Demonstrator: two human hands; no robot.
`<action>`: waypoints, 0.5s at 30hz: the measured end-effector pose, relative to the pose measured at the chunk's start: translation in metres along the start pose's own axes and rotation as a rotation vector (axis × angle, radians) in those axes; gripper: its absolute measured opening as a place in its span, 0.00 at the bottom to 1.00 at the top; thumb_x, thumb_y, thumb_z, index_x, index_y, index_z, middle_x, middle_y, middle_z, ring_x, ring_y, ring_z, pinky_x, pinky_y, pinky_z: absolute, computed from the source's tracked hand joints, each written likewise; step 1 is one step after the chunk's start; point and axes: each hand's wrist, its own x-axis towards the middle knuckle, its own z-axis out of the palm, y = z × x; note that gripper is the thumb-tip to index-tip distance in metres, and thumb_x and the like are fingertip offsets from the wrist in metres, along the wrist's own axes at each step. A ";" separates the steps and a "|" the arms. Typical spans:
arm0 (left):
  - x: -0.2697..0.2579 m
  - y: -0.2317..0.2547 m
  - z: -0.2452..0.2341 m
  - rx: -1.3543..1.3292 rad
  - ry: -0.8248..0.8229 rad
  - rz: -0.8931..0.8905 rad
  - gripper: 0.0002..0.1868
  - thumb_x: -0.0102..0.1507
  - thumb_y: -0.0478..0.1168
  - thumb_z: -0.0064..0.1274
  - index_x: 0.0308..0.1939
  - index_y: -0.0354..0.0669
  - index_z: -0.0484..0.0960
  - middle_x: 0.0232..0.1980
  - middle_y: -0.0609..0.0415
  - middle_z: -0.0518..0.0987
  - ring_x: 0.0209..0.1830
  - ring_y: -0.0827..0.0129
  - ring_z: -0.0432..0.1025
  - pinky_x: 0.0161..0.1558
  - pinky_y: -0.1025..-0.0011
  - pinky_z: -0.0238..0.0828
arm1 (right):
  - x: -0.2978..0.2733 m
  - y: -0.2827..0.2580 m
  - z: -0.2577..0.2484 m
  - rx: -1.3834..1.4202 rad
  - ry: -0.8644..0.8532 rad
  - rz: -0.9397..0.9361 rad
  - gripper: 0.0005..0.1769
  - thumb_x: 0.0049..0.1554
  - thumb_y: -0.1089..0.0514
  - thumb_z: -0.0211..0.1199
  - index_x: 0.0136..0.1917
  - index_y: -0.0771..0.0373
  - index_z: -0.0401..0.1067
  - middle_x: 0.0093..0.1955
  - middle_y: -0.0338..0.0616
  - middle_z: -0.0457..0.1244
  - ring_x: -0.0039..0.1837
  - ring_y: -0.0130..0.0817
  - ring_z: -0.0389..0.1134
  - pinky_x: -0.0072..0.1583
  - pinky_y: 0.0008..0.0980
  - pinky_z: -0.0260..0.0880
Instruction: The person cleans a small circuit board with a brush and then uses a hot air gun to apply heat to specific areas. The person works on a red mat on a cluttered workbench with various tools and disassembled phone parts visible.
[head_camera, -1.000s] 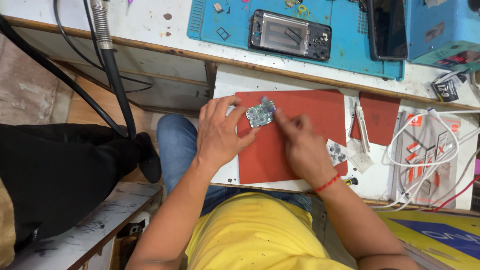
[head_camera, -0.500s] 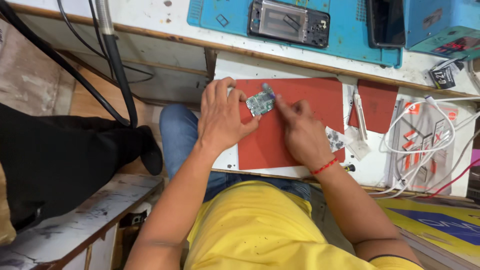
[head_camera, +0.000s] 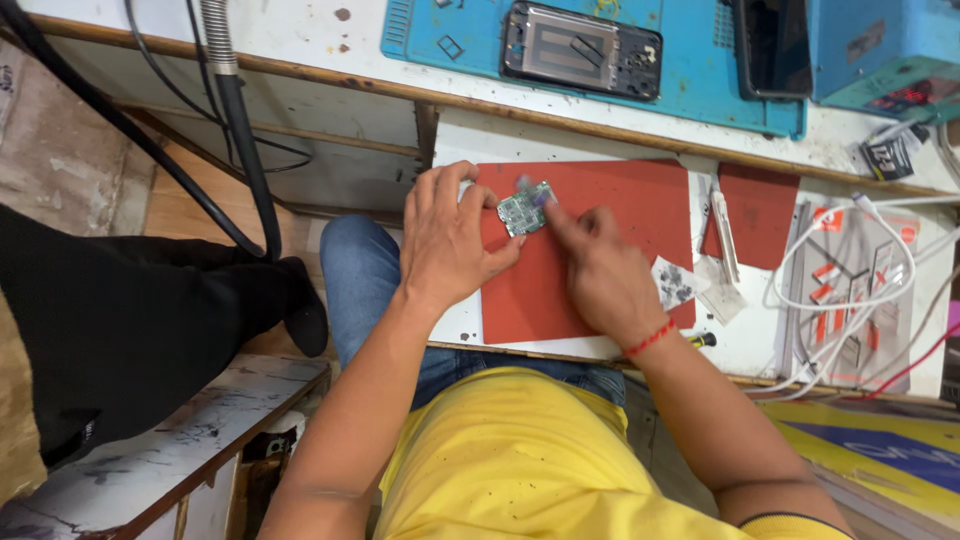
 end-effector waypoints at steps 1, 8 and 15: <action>0.001 -0.001 -0.002 0.007 0.003 -0.001 0.24 0.49 0.51 0.71 0.41 0.44 0.79 0.60 0.47 0.70 0.65 0.50 0.61 0.64 0.51 0.58 | 0.002 -0.002 0.001 0.017 -0.019 -0.041 0.35 0.54 0.67 0.54 0.73 0.47 0.67 0.54 0.53 0.64 0.39 0.57 0.69 0.41 0.51 0.71; -0.001 -0.004 -0.001 0.011 0.010 0.022 0.22 0.51 0.50 0.71 0.39 0.44 0.79 0.61 0.46 0.71 0.65 0.49 0.62 0.65 0.50 0.59 | 0.001 -0.004 0.005 0.054 0.079 0.005 0.32 0.58 0.67 0.53 0.74 0.47 0.67 0.54 0.52 0.64 0.43 0.55 0.70 0.43 0.50 0.71; 0.006 0.005 -0.010 0.018 0.016 0.033 0.26 0.49 0.50 0.70 0.45 0.41 0.82 0.61 0.43 0.72 0.64 0.47 0.63 0.63 0.49 0.60 | -0.001 0.005 0.003 0.010 0.039 0.005 0.34 0.53 0.68 0.54 0.72 0.48 0.68 0.54 0.53 0.64 0.41 0.56 0.70 0.42 0.50 0.72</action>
